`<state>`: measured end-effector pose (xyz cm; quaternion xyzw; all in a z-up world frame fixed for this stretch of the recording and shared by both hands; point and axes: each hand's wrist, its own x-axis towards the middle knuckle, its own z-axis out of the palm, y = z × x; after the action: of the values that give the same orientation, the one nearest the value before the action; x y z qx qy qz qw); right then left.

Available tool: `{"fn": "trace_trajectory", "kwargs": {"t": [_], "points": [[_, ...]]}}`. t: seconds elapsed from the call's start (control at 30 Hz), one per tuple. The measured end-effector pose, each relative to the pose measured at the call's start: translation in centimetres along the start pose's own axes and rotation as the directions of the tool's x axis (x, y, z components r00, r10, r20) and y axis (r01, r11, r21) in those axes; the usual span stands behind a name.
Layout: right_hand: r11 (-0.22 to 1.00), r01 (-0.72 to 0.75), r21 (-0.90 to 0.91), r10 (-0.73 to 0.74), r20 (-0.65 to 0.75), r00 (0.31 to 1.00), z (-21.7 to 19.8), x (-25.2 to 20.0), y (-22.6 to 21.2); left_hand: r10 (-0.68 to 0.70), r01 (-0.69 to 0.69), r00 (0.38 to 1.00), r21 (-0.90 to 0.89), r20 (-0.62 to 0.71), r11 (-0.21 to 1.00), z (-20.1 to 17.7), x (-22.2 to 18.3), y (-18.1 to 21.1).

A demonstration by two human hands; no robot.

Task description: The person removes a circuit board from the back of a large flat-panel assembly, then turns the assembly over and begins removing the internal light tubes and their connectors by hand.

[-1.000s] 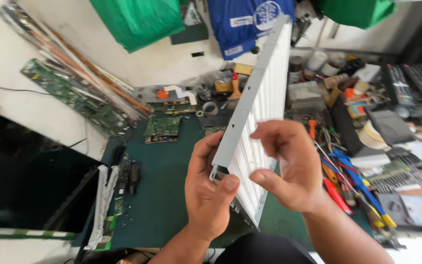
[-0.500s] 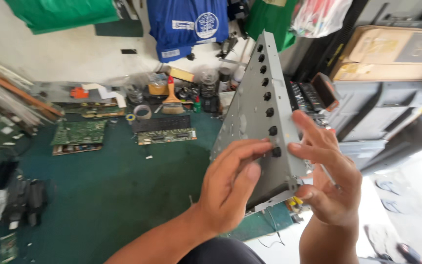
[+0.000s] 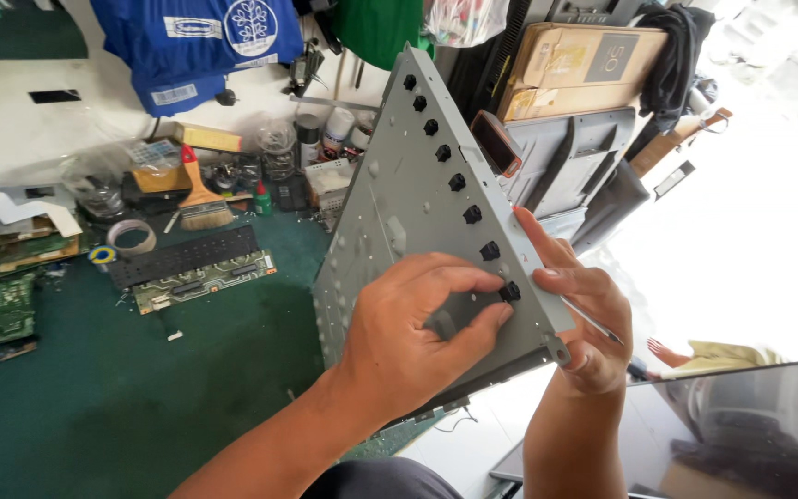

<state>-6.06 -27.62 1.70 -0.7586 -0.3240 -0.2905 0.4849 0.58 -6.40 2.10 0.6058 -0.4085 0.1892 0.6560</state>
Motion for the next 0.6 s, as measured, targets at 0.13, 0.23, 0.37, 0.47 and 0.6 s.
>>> {"fn": "trace_trajectory", "kwargs": {"t": [0.13, 0.23, 0.37, 0.47, 0.6], "points": [[0.998, -0.009, 0.057, 0.008, 0.031, 0.999, 0.8, 0.5, -0.2, 0.056, -0.056, 0.998, -0.043, -0.003, 0.998, -0.7, 0.5, -0.2], [0.997, -0.027, 0.07, 0.027, 0.006, 1.0, 1.4, 0.7, -0.4, 0.063, -0.064, 0.997, -0.019, -0.034, 0.998, -1.2, 0.7, -0.2], [0.999, -0.015, -0.036, 0.016, 0.015, 1.0, 2.4, 1.2, -0.7, 0.067, -0.066, 0.997, 0.032, -0.032, 0.997, -2.4, 0.8, 0.3], [0.999, -0.003, -0.036, 0.004, 0.022, 1.0, 3.2, 1.7, -1.0, 0.064, -0.062, 0.998, 0.072, -0.027, 0.995, -3.2, 0.8, 0.9], [1.0, 0.012, -0.008, -0.011, 0.044, 0.999, 4.0, 2.2, -1.1, 0.084, -0.08, 0.996, 0.109, -0.036, 0.991, -4.2, 0.6, 2.0]]}}
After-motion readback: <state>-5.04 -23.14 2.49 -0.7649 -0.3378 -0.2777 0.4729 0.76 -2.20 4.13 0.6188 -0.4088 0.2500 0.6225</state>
